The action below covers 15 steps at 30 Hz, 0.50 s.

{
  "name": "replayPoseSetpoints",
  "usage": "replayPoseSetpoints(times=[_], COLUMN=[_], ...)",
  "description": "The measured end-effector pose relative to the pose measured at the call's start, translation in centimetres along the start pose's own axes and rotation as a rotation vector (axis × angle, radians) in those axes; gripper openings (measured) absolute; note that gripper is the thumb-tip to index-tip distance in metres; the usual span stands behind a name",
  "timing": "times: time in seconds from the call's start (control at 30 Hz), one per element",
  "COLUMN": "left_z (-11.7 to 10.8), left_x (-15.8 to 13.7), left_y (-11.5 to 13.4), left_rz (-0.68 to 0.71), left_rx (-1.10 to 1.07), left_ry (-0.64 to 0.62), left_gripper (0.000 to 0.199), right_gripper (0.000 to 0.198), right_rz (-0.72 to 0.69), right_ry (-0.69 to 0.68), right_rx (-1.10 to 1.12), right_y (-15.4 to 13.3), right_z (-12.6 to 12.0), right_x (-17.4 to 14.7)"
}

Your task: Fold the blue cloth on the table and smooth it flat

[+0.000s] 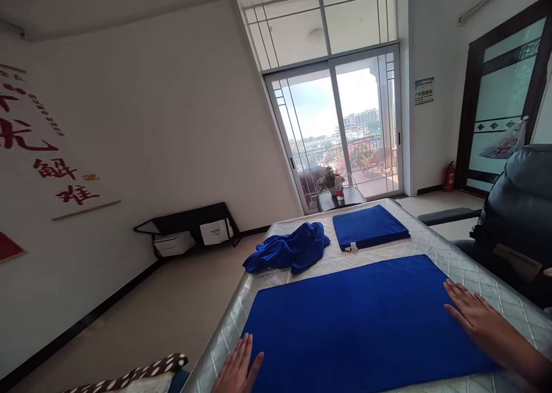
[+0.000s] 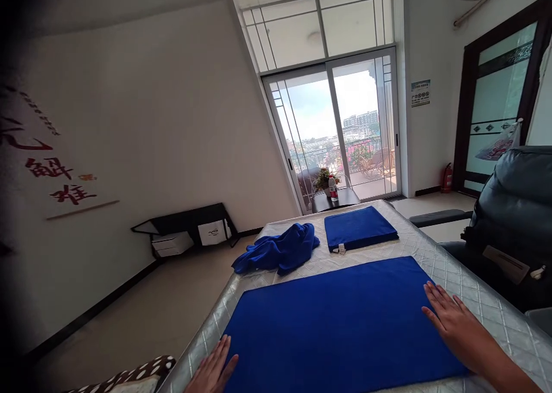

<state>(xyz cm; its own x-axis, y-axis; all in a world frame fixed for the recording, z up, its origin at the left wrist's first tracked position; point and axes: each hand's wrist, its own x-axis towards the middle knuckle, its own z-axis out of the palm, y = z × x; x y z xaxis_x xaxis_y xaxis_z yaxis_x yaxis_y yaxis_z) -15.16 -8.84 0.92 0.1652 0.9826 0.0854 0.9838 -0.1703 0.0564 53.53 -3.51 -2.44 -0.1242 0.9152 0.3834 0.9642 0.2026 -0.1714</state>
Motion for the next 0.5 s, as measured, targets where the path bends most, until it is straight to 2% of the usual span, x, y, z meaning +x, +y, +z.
replayPoseSetpoints(times=[0.07, 0.1, 0.17, 0.23, 0.3, 0.37, 0.5], left_z=[-2.4, -3.6, -5.5, -6.3, -5.8, -4.1, -0.2], left_x=[2.9, 4.6, 8.0, 11.2, 13.9, 16.1, 18.6], left_y=[2.9, 4.7, 8.6, 12.5, 15.8, 18.2, 20.5], left_rz=[-0.037, -0.012, 0.105, 0.192, 0.242, 0.266, 0.264], left_rx=[-0.065, -0.098, -0.140, -0.159, -0.162, -0.149, -0.128], left_ry=[0.035, 0.021, -0.018, -0.016, 0.021, 0.065, 0.091], left_gripper=[0.065, 0.068, 0.069, 0.065, 0.062, 0.059, 0.061], right_gripper=[0.068, 0.068, 0.067, 0.067, 0.068, 0.070, 0.072], right_rz=[-0.085, -0.101, -0.138, -0.174, -0.196, -0.194, -0.190], right_ry=[-0.019, -0.044, -0.099, -0.164, -0.223, -0.278, -0.319], right_rx=[0.023, 0.045, 0.109, 0.168, 0.191, 0.187, 0.178], right_y=[-4.8, -7.6, -13.3, -18.2, -21.9, -24.0, -25.0], right_z=[-1.7, -2.5, -3.4, -3.2, -2.0, -0.1, 3.5], right_x=[3.3, 5.0, 8.3, 11.0, 13.0, 14.2, 14.9])
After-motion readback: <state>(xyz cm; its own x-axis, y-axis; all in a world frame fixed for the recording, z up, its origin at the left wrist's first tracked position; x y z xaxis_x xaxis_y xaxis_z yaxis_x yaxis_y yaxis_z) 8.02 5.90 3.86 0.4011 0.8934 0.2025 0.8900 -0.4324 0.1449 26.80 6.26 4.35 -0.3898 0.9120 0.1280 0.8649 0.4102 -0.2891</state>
